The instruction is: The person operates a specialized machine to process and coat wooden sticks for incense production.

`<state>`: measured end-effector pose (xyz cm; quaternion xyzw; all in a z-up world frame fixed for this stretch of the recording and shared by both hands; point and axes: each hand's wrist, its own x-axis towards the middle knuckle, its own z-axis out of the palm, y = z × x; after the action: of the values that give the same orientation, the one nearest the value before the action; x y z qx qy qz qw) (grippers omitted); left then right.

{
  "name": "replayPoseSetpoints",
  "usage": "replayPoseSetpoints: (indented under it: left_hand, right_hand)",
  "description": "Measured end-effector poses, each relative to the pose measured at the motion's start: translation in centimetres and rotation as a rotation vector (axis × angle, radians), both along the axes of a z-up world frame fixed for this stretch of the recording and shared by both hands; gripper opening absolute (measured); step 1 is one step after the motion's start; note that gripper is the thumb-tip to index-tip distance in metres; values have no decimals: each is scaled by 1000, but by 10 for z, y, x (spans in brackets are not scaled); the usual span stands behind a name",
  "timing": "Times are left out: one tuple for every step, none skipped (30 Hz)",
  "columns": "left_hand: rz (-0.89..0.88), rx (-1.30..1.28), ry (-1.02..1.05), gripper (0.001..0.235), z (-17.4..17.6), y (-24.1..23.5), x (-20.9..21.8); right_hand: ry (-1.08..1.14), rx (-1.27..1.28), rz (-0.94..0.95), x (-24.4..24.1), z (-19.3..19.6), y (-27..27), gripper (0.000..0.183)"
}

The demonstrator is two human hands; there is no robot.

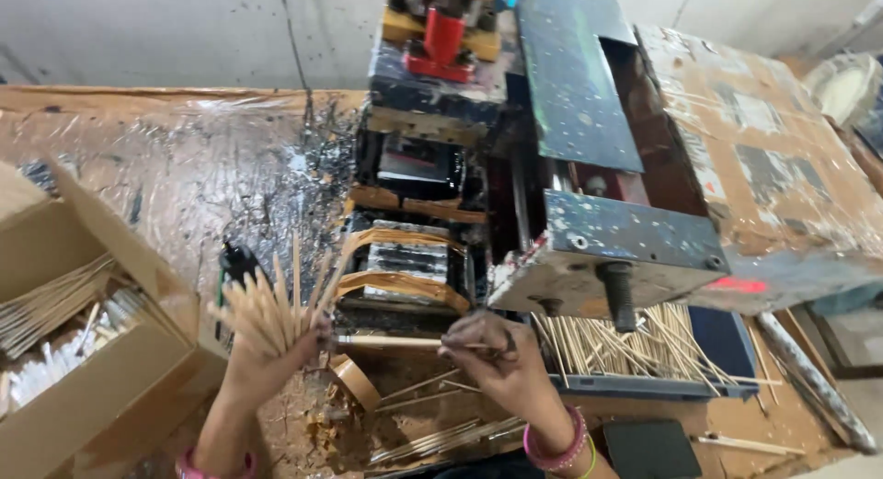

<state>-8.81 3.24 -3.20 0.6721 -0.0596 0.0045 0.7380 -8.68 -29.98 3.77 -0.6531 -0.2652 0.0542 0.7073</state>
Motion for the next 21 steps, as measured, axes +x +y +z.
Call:
replayPoseSetpoints:
  left_hand:
    - [157,144,103,11,24,1,10]
    - [311,285,212,13,48,3,21]
    - [330,285,216,13,43,1,34]
    - [339,174,31,14,39,-1,47]
    - [336,75,-155,16,35,-1,61]
    - [346,87,-152,16,34,-7,63]
    - [321,1,-131,17,33,-12,69]
    - [297,-86,-109,18,32,-18,75]
    - [292,-74,-102,18,31,-20,78]
    - [282,-134,-107,19,30,-22,82]
    - [268,-200,-109,20,27,-28,84]
    - [260,-195,-98,20,26,-28,82]
    - [274,-219,-109,20,26,-30,82]
    - [289,-244,-120,21,27,-32,82]
    - [281,-241,-126,21,26,-29,84]
    - [277,-231,-147,22,25,-27,85]
    - [274,-220,-165,22,24,-27,85]
    - [269,-215,-168,22,22,-27,87]
    - [267,-203,-184,22,20,-26,89]
    - [266,-190,-199,23,17,-25,89]
    - [260,-190,-195,23,17,-26,88]
  right_hand:
    - [-269,-194,-93,9,9,9,22]
    - [-543,-381,-188,18,18,17,26]
    - [-545,-374,-170,26,23,27,26]
    - [-618,-541,-234,34,27,35,33]
    - [-684,-702,-309,40,30,45,41]
    - [-682,-688,-302,38,37,49,41]
    - [-714,-818,-370,37,43,53,50]
    - [-744,-948,-439,38,50,57,59]
    - [-732,-941,-442,37,46,55,59]
    - [-844,-939,-568,37,43,53,45]
    - [-955,-944,-696,34,39,48,31]
    - [-940,-948,-699,32,28,45,31]
    - [-793,-1008,-681,32,19,41,30]
    - [-645,-1062,-661,30,10,36,30]
    - [-645,-1060,-672,33,3,35,30]
    - [-814,-1096,-726,35,-4,34,31]
    - [-982,-1128,-775,35,-11,31,32]
    - [-980,-1125,-783,37,-11,32,32]
    - [-779,-1153,-736,37,-10,33,27]
    - [-578,-1171,-686,37,-9,35,23]
    - [-571,-1173,-689,39,-1,35,23]
